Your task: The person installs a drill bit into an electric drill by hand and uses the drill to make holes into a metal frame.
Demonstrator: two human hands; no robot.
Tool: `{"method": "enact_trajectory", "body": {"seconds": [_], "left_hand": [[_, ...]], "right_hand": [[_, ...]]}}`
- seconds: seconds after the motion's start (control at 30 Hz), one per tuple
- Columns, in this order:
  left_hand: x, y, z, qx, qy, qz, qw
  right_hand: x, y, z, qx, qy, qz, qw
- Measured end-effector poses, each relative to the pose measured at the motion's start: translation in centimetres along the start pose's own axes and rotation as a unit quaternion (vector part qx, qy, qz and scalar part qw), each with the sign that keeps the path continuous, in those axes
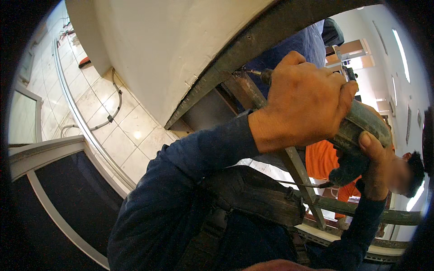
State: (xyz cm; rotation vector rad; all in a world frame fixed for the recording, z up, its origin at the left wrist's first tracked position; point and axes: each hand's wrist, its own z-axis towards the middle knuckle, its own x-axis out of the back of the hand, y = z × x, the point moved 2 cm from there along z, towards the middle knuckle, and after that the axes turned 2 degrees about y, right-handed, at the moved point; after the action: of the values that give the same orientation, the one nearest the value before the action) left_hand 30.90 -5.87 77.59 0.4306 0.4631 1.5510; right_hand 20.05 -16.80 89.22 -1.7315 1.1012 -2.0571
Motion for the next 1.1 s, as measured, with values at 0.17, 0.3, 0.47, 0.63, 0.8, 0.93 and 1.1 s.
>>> {"method": "enact_trajectory", "body": {"seconds": [0.17, 0.3, 0.47, 0.63, 0.8, 0.93, 1.1], "left_hand": [[-0.5, -0.5, -0.4, -0.028, 0.079, -0.021, 0.996], [-0.6, -1.1, -0.2, -0.066, 0.111, 0.000, 0.992], [-0.6, -1.5, -0.2, -0.071, 0.185, 0.008, 0.980], [-0.3, -1.3, 1.1, 0.002, 0.136, -0.023, 0.990], [0.6, -0.8, -0.8, -0.079, 0.319, 0.022, 0.944], [0.1, 1.4, -5.2, 0.095, 0.188, -0.323, 0.923], [-1.2, -0.3, -5.3, 0.336, -0.037, -0.658, 0.673]], "right_hand": [[-0.1, -0.1, 0.2, -0.007, -0.004, -0.003, 1.000], [-0.1, -1.5, 0.9, -0.016, -0.036, -0.034, 0.999], [0.0, -2.3, 2.6, 0.041, -0.069, -0.064, 0.995], [0.8, -5.0, 3.4, 0.013, -0.098, -0.087, 0.991], [-0.1, -5.4, 6.1, 0.000, -0.145, -0.008, 0.989], [1.9, -5.7, 7.4, -0.006, -0.159, -0.064, 0.985], [2.7, -4.6, 10.3, 0.052, -0.171, -0.049, 0.983]]}}
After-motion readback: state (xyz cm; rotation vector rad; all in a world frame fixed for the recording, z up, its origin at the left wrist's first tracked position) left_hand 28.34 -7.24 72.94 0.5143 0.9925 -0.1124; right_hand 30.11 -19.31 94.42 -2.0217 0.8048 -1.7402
